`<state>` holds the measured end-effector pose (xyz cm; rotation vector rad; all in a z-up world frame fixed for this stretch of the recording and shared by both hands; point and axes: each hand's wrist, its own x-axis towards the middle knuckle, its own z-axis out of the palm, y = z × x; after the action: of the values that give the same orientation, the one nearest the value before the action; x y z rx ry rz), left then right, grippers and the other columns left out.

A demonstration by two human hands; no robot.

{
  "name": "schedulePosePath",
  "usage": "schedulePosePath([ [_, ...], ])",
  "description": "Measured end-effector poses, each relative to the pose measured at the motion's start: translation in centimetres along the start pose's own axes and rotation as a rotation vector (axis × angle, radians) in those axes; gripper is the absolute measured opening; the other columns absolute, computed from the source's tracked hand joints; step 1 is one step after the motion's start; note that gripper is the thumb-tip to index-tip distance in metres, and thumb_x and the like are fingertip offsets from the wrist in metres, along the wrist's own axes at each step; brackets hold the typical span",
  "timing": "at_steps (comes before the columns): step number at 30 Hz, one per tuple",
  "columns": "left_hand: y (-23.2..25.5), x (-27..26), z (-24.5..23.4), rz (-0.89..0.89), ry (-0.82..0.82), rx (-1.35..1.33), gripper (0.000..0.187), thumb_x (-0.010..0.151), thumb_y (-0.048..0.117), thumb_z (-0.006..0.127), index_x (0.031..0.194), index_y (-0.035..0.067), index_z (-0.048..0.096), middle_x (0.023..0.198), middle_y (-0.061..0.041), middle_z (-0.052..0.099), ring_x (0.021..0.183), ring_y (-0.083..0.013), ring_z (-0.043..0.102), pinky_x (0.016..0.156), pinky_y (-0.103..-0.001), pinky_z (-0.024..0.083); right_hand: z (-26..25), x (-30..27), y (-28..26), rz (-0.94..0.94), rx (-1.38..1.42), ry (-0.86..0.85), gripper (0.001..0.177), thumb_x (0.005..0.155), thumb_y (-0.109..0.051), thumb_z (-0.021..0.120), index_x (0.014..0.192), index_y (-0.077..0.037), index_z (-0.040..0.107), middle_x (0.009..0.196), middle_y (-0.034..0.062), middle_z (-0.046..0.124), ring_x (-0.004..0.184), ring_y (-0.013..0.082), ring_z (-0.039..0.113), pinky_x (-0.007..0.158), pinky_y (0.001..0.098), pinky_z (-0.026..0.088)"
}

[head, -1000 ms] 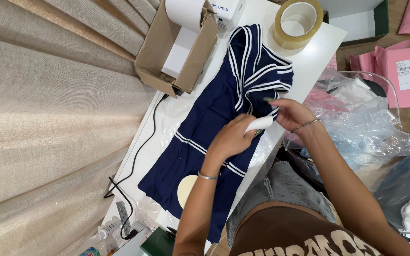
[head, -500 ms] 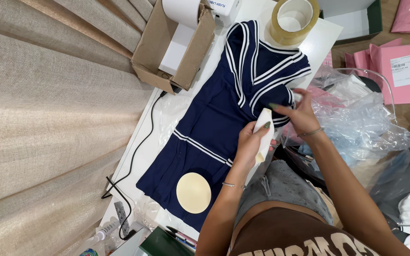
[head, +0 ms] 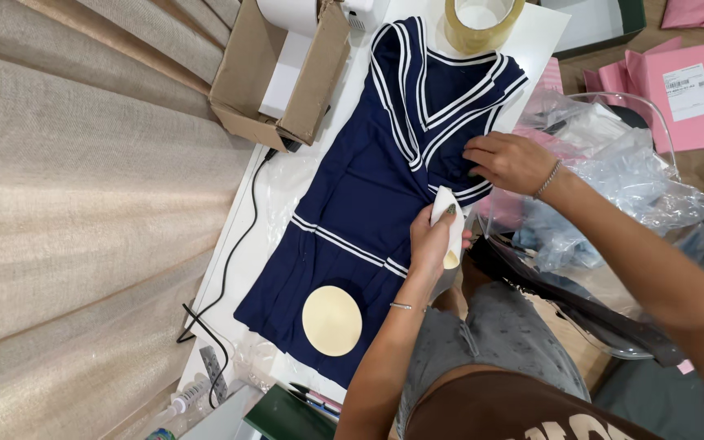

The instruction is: The person packs blue clothing into a white box and pink envelopes by hand, using scissors to cut tags and a lint roller on the fabric.

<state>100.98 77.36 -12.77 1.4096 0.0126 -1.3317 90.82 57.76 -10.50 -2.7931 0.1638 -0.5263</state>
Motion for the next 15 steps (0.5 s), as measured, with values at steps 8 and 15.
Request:
schedulePosePath([
  [8,1.1,-0.1,5.0,0.192,0.098,-0.065,0.037,0.099,0.014,0.062,0.13,-0.004,0.053,0.096,-0.014,0.07,0.069,-0.0186,0.071,0.052,-0.03,0.057,-0.2,1.0,2.3,-0.068,0.082,-0.087,0.017,0.08,-0.015,0.074,0.095,-0.008,0.07,0.098,0.0023,0.067,0.079,0.0203,0.067,0.07,0.0333,0.056],
  [15,-1.2,1.7,4.5,0.145,0.164,-0.201,0.045,0.098,0.012,0.063,0.142,0.006,0.055,0.094,-0.014,0.069,0.063,-0.017,0.069,0.048,-0.028,0.053,-0.7,2.3,3.2,-0.239,-0.071,-0.249,0.022,0.074,-0.025,0.075,0.086,-0.008,0.069,0.087,0.0039,0.061,0.075,0.0206,0.068,0.06,0.0348,0.055],
])
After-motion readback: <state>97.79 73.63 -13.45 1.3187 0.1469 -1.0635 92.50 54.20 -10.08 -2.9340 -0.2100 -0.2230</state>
